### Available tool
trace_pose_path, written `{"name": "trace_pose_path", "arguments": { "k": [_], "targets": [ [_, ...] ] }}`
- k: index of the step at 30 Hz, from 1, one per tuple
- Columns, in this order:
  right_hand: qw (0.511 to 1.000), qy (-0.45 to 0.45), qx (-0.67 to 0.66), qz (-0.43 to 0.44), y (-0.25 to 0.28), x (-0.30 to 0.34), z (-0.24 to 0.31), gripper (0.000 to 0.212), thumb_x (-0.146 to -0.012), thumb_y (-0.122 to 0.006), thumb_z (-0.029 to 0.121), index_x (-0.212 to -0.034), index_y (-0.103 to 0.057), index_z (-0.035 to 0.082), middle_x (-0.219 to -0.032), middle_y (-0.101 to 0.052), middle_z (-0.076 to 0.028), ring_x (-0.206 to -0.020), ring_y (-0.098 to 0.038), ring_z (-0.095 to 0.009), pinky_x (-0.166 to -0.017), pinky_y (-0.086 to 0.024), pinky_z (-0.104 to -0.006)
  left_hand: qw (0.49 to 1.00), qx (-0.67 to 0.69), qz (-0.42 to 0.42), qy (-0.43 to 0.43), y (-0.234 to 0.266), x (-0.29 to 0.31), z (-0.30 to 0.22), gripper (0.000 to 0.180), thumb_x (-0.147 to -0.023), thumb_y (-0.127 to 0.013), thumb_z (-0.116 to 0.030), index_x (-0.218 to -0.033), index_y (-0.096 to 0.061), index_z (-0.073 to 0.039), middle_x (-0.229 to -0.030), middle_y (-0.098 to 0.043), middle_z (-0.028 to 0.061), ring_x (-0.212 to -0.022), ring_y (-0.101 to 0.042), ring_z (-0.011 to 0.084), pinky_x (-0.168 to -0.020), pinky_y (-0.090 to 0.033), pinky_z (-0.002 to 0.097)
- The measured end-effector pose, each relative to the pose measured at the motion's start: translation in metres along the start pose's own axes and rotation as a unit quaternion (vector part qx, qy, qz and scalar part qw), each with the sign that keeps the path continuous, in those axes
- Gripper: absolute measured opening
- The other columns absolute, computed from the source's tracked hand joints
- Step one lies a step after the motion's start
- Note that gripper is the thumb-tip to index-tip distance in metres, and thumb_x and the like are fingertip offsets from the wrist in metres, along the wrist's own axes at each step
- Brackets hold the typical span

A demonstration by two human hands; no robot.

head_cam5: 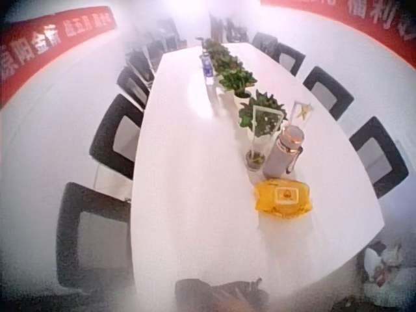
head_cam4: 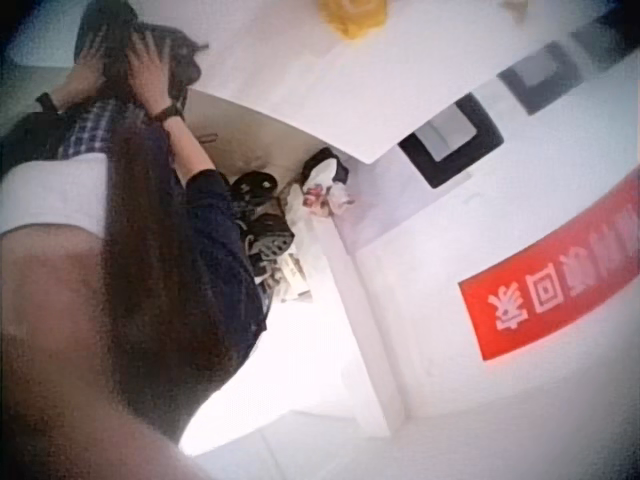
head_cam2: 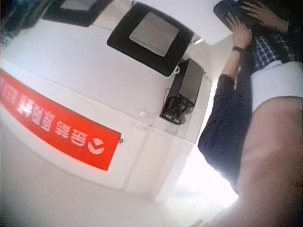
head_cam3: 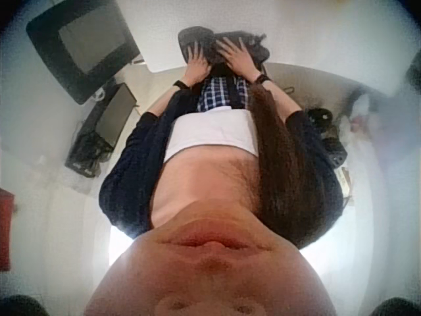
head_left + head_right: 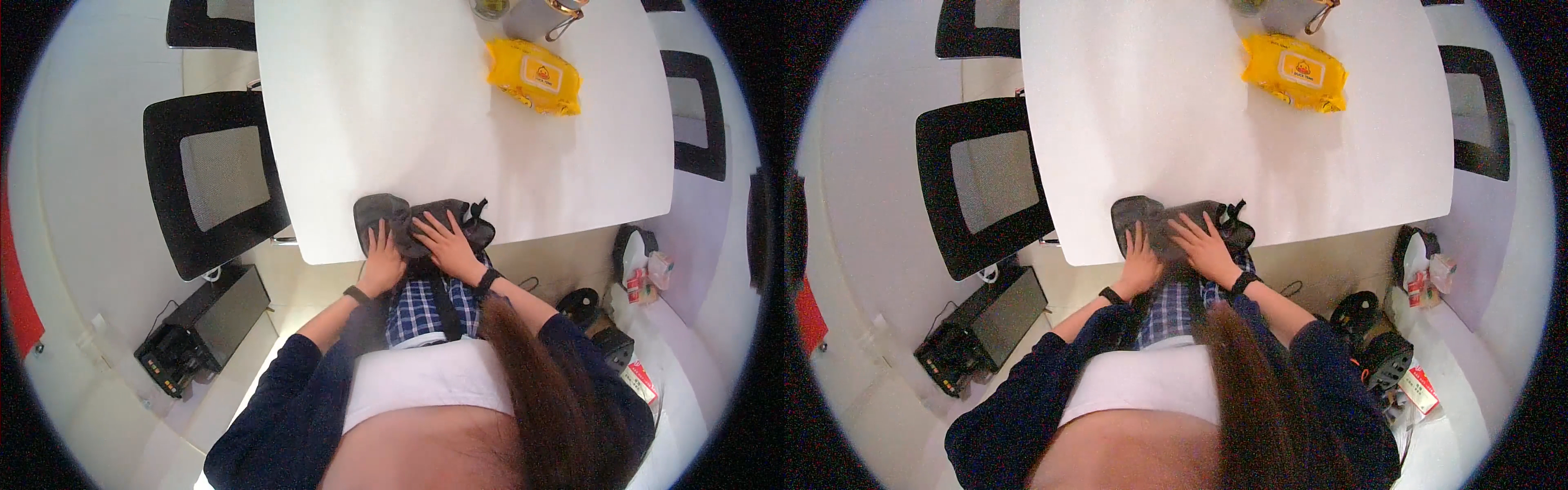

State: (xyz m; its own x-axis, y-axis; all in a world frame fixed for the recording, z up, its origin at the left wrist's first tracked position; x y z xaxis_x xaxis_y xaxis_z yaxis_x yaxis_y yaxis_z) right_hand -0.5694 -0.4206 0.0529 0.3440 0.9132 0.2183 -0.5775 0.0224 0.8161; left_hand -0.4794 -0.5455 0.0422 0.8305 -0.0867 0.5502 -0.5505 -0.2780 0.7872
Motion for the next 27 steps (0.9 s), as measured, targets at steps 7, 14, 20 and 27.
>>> {"name": "trace_pose_path", "arguments": {
  "k": [7,14,20,27],
  "targets": [
    [0.998,-0.017,0.061,-0.002,0.004,-0.001,-0.004,0.044,-0.077,-0.054,0.008,-0.12,-0.051,0.012,-0.141,-0.028,-0.004,-0.133,-0.018,-0.023,-0.107,-0.012,-0.0529,0.997,0.011,-0.008,-0.074,0.017,-0.009,0.001,0.058,-0.081,-0.051,-0.036,-0.12,-0.044,0.007,-0.13,-0.034,0.0232,-0.13,-0.014,0.042,-0.103,-0.014,0.0559],
    [0.989,-0.105,0.083,-0.068,-0.018,-0.027,0.007,0.038,-0.073,-0.052,0.005,-0.112,-0.052,0.003,-0.131,-0.038,-0.013,-0.127,-0.027,-0.033,-0.098,-0.028,-0.0546,0.962,-0.019,-0.196,-0.191,-0.034,0.002,0.016,0.044,-0.075,-0.05,-0.013,-0.116,-0.048,0.002,-0.125,-0.043,0.0151,-0.125,-0.032,0.0317,-0.104,-0.024,0.044],
    [0.982,-0.157,0.014,-0.101,-0.043,-0.052,0.035,0.031,-0.078,-0.05,0.007,-0.108,-0.052,0.0,-0.125,-0.043,-0.016,-0.119,-0.036,-0.037,-0.096,-0.035,-0.0469,0.95,0.002,-0.277,-0.147,-0.017,0.023,0.047,0.018,-0.071,-0.053,-0.01,-0.089,-0.051,-0.006,-0.089,-0.052,0.0071,-0.091,-0.05,0.0231,-0.076,-0.043,0.0341],
    [0.991,-0.078,-0.072,-0.084,-0.064,-0.105,0.068,0.022,-0.08,-0.045,0.011,-0.087,-0.06,-0.003,-0.091,-0.059,-0.022,-0.083,-0.057,-0.036,-0.076,-0.044,-0.045,0.97,0.148,-0.176,-0.079,-0.008,0.072,0.106,0.037,-0.074,-0.063,-0.02,-0.1,-0.047,0.001,-0.097,-0.056,0.018,-0.091,-0.055,0.0335,-0.076,-0.045,0.0428]
  ]
}}
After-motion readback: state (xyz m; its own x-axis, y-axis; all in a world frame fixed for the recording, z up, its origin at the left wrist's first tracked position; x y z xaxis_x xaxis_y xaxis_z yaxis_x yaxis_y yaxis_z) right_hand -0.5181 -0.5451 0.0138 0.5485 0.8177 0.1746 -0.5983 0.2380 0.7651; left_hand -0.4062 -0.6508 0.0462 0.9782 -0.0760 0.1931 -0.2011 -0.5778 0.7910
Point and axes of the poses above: each hand's wrist, its own x-axis away from the middle knuckle, its own y-axis out of the back of the hand, z = x × y, the point moved 4 cm from there along -x, towards the middle knuckle
